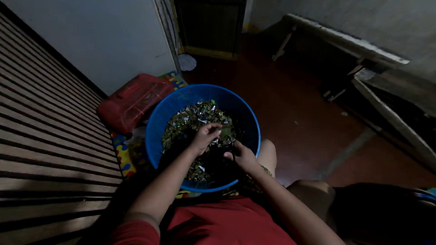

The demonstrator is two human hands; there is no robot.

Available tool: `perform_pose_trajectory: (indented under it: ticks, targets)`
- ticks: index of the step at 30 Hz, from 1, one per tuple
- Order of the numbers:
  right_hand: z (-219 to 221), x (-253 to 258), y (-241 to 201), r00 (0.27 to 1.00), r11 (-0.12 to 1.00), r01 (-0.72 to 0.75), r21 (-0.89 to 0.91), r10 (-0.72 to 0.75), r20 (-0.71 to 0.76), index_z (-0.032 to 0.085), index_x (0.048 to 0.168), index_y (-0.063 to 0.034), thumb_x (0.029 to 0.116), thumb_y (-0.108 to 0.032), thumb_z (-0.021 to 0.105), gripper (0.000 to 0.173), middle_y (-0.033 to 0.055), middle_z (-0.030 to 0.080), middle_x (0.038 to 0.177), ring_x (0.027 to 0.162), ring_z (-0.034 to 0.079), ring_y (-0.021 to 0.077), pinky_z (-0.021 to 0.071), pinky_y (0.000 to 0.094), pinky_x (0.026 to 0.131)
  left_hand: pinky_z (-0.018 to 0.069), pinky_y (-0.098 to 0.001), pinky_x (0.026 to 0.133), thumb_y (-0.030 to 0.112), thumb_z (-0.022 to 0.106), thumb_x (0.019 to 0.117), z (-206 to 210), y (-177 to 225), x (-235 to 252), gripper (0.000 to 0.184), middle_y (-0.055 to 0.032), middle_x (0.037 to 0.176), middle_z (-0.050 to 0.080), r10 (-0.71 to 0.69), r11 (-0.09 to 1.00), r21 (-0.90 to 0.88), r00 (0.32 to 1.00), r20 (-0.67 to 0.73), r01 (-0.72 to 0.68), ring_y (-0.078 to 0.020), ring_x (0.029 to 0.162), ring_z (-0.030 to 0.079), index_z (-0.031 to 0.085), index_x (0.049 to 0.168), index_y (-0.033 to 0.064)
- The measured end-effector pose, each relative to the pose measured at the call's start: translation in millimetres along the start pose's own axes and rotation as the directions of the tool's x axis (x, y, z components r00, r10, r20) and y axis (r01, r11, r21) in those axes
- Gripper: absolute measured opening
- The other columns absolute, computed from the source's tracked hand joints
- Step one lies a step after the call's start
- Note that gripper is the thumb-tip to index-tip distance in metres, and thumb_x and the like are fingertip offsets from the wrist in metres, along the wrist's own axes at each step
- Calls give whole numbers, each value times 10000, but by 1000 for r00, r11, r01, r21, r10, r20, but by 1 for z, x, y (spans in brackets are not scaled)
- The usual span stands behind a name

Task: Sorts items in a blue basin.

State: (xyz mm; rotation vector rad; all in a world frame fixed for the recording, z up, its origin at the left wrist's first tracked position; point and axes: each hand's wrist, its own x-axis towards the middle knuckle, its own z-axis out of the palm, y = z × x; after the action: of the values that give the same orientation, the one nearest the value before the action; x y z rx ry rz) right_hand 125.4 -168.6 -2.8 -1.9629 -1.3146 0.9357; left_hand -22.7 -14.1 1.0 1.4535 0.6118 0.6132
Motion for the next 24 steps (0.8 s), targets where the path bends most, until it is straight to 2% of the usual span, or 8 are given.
perform_pose_trajectory:
  ticks: [4, 9, 12, 18, 21, 24]
  targets:
    - [0, 1, 4, 999, 999, 34, 2, -34, 26, 610, 1275, -107, 848, -745, 616, 767, 122, 675, 1027, 953, 659, 282, 537, 550, 845, 579, -338, 843, 25, 664, 964, 0, -1, 0, 268, -81, 1167, 650, -2, 1000, 24, 1000, 12, 2, -150, 923, 659, 635, 1230, 21]
    - [1, 0, 4, 998, 998, 60, 23, -60, 5, 616, 1236, -99, 877, -730, 593, 727, 106, 667, 979, 908, 655, 260, 539, 524, 818, 593, -321, 833, 44, 686, 959, 6, 2, -3, 250, -92, 1072, 675, -57, 995, 84, 996, 73, 50, -136, 873, 677, 652, 1197, -23]
    - [1, -1, 4, 998, 997, 60, 41, -59, -20, 627, 1214, -92, 899, -677, 618, 665, 98, 671, 964, 895, 659, 250, 543, 512, 817, 595, -311, 835, 39, 687, 955, 8, 2, -4, 205, -82, 1038, 682, -51, 996, 72, 995, 89, 44, -126, 863, 679, 665, 1146, -33]
    - [2, -4, 2, 994, 997, 77, 8, -76, -74, 654, 1136, -72, 918, -560, 685, 535, 90, 668, 884, 819, 653, 237, 540, 487, 772, 592, -298, 807, 27, 676, 961, 8, 3, -5, 180, -57, 996, 690, -56, 996, 74, 995, 77, 50, -111, 825, 677, 666, 1134, -21]
    - [4, -4, 4, 991, 995, 93, 32, -90, -95, 664, 1095, -73, 911, -532, 708, 496, 67, 663, 853, 778, 645, 203, 541, 453, 741, 596, -298, 805, 13, 674, 957, 6, 2, -4, 165, -49, 980, 696, -39, 998, 52, 996, 82, 35, -110, 815, 681, 669, 1119, -17]
    - [4, -3, 3, 995, 996, 65, 58, -60, -80, 665, 1108, -87, 912, -548, 700, 502, 56, 671, 864, 778, 651, 193, 548, 450, 746, 594, -296, 799, 20, 685, 952, 6, -1, -3, 170, -50, 971, 697, -37, 998, 57, 996, 85, 32, -108, 809, 677, 671, 1117, -18]
